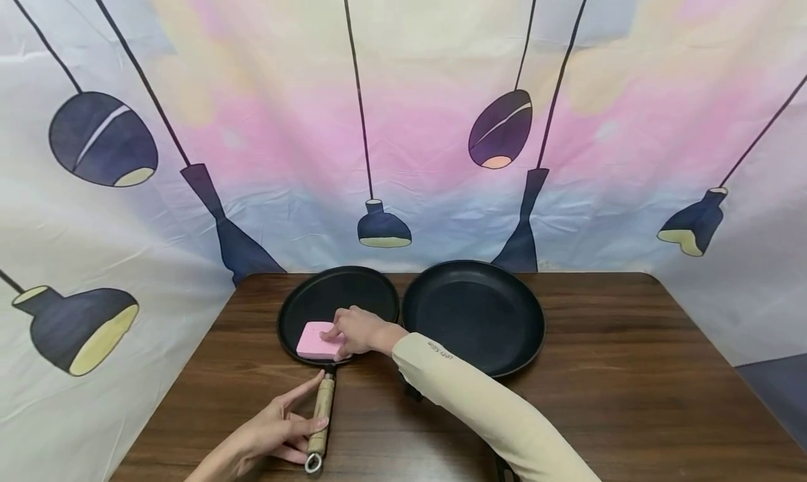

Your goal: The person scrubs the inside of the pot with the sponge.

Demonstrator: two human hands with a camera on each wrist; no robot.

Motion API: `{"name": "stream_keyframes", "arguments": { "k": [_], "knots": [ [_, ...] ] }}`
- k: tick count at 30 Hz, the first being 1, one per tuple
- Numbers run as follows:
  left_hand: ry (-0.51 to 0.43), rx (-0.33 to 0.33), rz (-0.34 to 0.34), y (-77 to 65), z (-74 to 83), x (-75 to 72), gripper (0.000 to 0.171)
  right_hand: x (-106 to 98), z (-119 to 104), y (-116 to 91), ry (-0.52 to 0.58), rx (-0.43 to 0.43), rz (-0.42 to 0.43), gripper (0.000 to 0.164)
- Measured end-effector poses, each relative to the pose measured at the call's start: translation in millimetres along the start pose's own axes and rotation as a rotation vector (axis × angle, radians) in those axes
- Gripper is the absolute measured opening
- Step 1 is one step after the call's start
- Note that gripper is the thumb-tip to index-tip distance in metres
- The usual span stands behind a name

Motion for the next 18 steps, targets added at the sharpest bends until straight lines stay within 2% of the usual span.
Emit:
{"name": "stream_keyframes", "arguments": {
  "k": [6,18],
  "knots": [
    [-0.014,0.006,-0.006,0.8,0.6,1.4,0.093,0.7,-0.7,-4.2,-0.049,-0.002,-0.033,0.055],
    [-0.021,-0.001,-0.019,1.8,-1.1,1.1,0.095,-0.8,-5.1,-5.7,-0.108,0.006,-0.042,0.055]
  ]
}}
Point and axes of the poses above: each hand's wrist, its own y-axis towards the middle knuckle, its own x-axis out of the palm, z = x × y, the point moved 4 cm from there along y, towards the middle knuckle, and after that the axes turned 12 degrees about z, right-handed, at the moved point
